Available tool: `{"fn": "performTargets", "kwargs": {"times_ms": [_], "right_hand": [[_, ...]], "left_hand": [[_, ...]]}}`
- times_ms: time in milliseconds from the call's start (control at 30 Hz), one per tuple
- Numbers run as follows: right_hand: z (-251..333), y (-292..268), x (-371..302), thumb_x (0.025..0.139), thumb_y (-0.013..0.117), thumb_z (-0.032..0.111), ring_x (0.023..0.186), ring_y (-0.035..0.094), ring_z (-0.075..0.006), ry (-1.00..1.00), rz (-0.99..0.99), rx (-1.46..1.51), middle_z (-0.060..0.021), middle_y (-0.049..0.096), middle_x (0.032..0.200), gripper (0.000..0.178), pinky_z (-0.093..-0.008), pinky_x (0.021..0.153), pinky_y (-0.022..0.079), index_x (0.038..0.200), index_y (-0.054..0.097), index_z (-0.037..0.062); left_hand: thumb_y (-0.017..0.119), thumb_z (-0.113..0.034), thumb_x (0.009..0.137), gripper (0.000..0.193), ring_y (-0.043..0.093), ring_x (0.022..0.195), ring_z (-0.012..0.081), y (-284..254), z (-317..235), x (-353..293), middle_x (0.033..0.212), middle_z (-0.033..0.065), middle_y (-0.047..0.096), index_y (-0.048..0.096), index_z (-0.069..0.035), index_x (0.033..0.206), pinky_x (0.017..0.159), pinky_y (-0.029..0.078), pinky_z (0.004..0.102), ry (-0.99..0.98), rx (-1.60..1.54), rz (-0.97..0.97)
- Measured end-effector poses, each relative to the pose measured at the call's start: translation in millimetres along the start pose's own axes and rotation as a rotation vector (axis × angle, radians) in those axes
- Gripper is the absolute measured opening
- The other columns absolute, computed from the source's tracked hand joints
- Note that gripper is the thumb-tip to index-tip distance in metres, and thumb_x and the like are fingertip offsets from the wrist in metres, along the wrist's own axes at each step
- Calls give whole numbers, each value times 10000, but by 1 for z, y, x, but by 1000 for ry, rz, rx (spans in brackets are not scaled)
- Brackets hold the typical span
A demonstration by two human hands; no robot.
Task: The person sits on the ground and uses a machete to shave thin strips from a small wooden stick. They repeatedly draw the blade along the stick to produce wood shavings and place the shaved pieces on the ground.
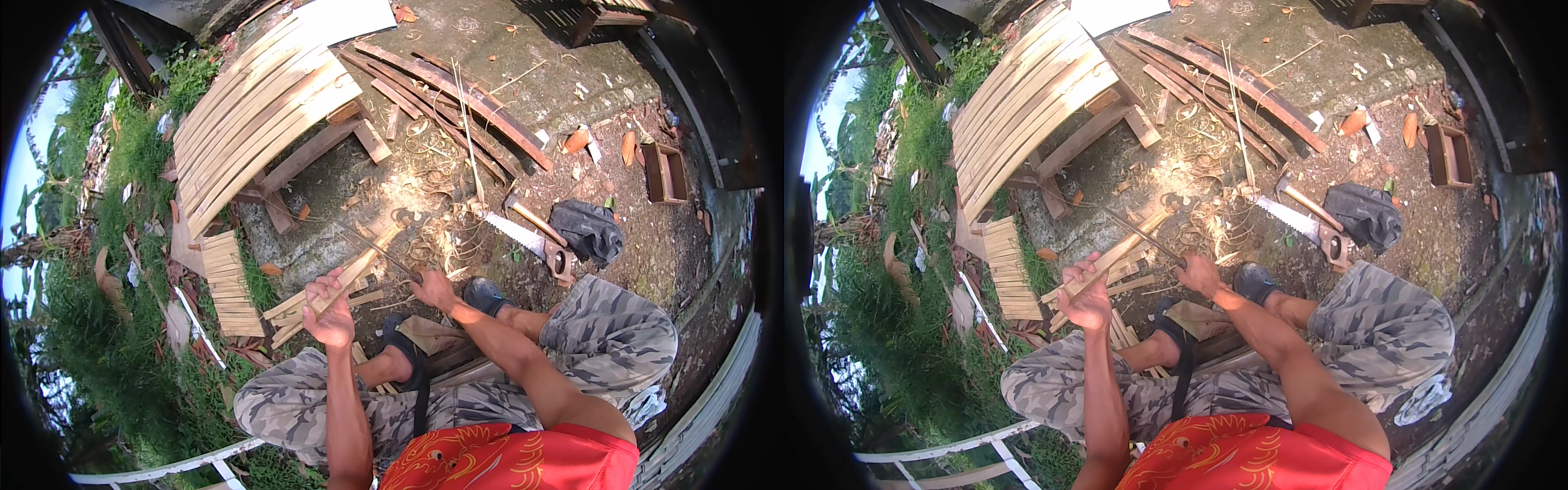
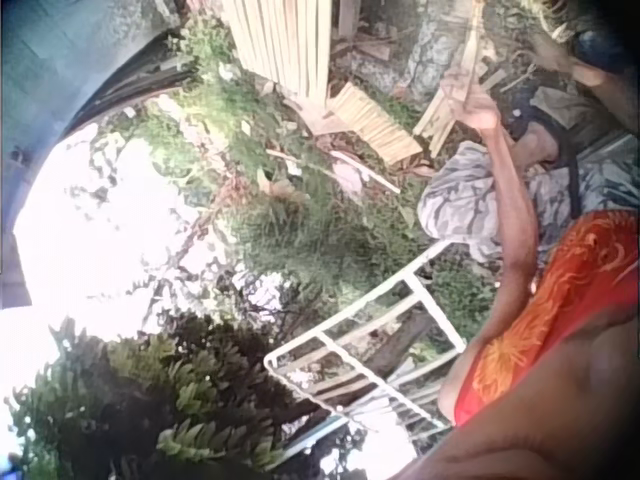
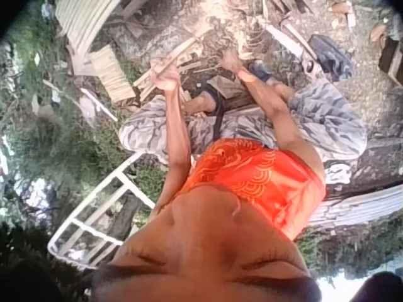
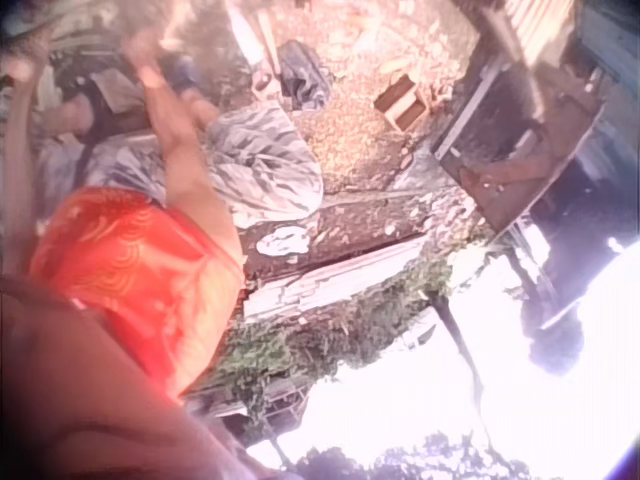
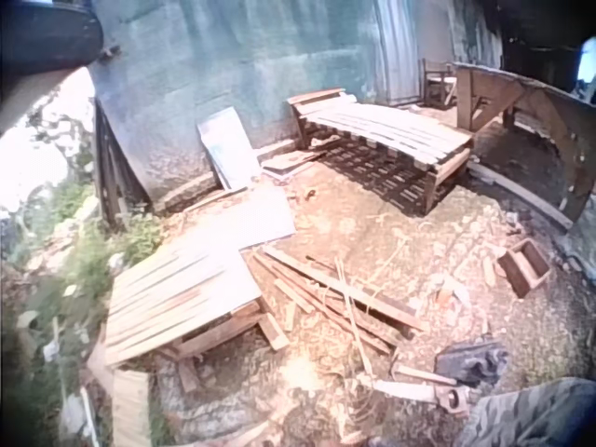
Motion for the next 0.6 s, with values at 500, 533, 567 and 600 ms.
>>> {"fn": "performTargets", "kwargs": {"times_ms": [500, 533, 567, 600], "right_hand": [[-9, 7, 3, 879, 533, 469, 961, 636, -450, 349, 17, 182, -316, 658, 944, 572, -477, 857, 501, 982, 668, -77], [-8, 9, 3, 866, 551, 446, 967, 634, -450, 374, 24, 188, -320, 656, 948, 545, -478, 857, 502, 965, 671, -77], [-7, 10, 4, 854, 568, 422, 973, 632, -450, 423, 26, 180, -323, 654, 953, 519, -478, 857, 503, 948, 674, -77], [-6, 10, 5, 842, 580, 397, 922, 646, -440, 393, 30, 194, -317, 656, 909, 493, -472, 820, 512, 923, 674, -79]], "left_hand": [[420, -570, 880, 495, 480, 1177, 363, -2, 1, -1, 938, 139, 483, 383, -77, 860, 968, 442, 524, 43, 19, 0], [412, -570, 882, 497, 487, 1170, 364, -2, 2, -2, 931, 145, 482, 381, -75, 851, 988, 432, 527, 31, 14, -36], [410, -569, 882, 496, 488, 1167, 363, -1, 1, -2, 931, 146, 482, 381, -75, 848, 994, 426, 525, 31, 20, -36], [408, -567, 883, 495, 490, 1164, 363, -1, 1, -2, 932, 148, 482, 381, -75, 845, 999, 419, 524, 34, 26, -34]]}}
Point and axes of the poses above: each hand's wrist, its own x-axis towards the middle knuckle, its own y-axis out of the palm, z = x × y, the point moved 1 cm from there along x, towards the middle knuckle
